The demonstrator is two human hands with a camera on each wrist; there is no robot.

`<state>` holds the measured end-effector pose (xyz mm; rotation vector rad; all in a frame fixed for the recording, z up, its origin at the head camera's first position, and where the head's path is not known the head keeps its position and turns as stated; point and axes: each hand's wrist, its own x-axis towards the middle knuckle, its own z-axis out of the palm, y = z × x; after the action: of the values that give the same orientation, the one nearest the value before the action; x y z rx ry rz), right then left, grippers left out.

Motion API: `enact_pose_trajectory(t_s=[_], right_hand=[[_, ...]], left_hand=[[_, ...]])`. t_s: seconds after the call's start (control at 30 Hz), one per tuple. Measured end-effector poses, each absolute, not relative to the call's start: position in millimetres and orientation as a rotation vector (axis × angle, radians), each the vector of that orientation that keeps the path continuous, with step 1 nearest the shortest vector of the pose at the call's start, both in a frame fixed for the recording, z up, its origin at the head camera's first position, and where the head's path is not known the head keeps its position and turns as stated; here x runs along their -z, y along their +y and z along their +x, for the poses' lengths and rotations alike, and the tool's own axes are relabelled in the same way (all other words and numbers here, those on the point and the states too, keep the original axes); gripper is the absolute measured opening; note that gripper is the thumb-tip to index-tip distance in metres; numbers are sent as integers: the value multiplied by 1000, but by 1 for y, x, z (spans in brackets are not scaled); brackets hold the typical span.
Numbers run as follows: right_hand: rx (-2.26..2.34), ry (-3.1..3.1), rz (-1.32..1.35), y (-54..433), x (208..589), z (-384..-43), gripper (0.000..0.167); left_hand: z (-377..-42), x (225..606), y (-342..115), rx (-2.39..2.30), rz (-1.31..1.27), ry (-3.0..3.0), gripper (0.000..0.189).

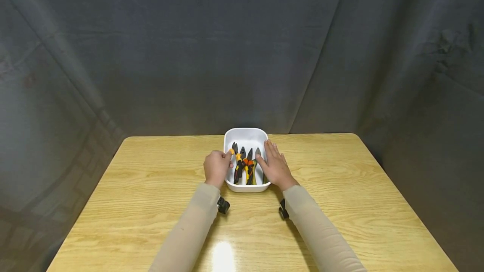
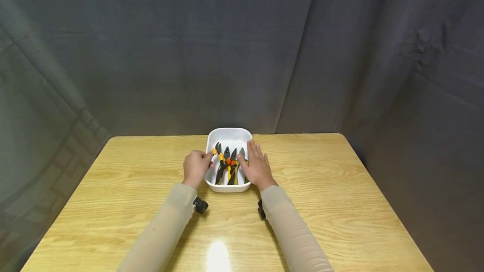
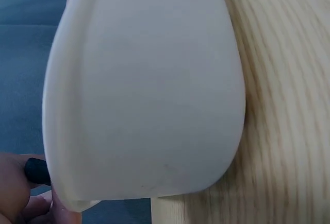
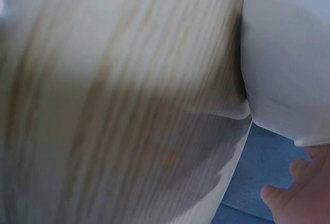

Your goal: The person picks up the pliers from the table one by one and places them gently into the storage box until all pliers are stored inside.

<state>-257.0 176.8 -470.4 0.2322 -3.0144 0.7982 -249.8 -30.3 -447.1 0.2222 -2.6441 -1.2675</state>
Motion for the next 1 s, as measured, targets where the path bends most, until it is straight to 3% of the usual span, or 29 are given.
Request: enact_pose_trajectory(t_s=[0.4,1.0], right_hand=[[-815,-3016,229,176,470,-257,69],[-827,-3009,229,175,471,-258,72]], left_hand=[[-251,446,-26,1073,146,-2678,42],[-249,441,-22,925,107,-2755,39]])
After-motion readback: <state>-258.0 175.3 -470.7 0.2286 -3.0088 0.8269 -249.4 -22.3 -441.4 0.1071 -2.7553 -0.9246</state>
